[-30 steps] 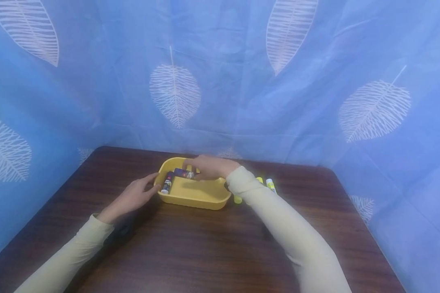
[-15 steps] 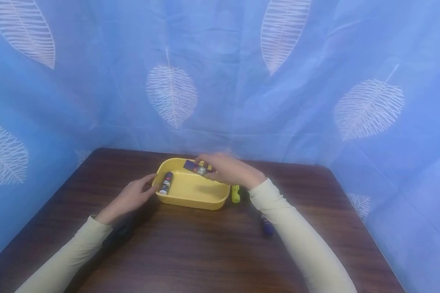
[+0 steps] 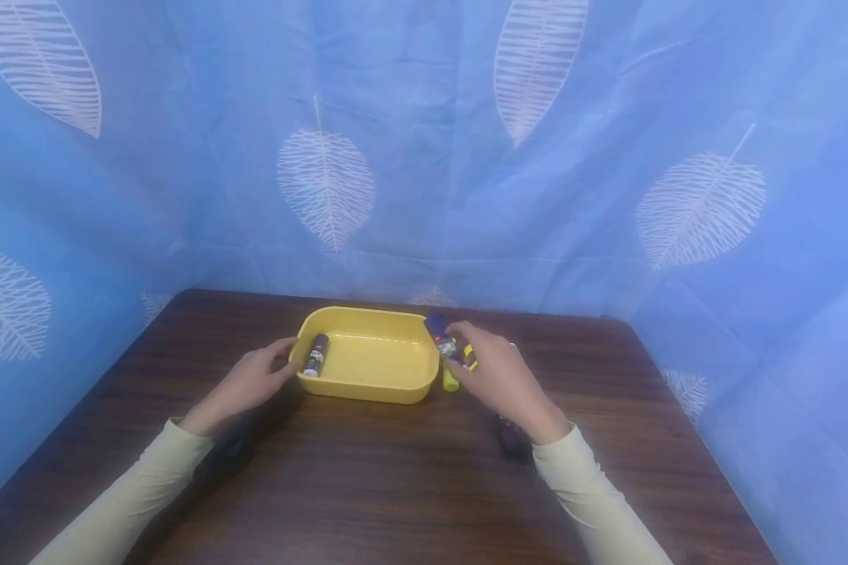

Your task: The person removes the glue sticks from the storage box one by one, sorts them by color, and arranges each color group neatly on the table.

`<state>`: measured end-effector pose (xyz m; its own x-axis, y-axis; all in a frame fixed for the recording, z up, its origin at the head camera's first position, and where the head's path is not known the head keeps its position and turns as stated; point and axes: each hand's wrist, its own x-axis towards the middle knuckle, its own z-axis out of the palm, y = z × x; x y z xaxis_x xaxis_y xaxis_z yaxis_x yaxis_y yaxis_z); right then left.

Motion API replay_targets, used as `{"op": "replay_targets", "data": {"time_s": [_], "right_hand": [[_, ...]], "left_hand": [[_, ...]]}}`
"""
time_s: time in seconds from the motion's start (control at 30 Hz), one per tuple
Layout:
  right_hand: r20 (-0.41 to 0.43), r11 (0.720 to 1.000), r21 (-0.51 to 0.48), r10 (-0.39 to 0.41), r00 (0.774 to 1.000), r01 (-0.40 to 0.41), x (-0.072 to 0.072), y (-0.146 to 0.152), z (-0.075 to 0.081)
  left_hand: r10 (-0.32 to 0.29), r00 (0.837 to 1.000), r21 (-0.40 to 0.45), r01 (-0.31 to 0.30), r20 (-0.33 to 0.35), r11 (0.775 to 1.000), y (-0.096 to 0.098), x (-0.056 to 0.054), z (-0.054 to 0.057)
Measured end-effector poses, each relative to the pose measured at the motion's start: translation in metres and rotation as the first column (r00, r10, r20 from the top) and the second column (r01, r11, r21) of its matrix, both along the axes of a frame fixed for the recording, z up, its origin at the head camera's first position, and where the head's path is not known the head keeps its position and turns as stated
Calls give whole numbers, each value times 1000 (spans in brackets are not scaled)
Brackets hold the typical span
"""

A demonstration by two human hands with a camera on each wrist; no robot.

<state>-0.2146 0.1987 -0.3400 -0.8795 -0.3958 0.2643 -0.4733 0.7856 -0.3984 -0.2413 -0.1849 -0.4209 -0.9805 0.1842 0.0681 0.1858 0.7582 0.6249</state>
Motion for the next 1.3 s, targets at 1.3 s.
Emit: {"op": "replay_targets", "data": {"time_s": [1.3], "right_hand": [[152,914,-46,-393,907,403,52,28,-75]], "left_hand": [[-16,1000,21,16,19,1000,1,2,0]]}}
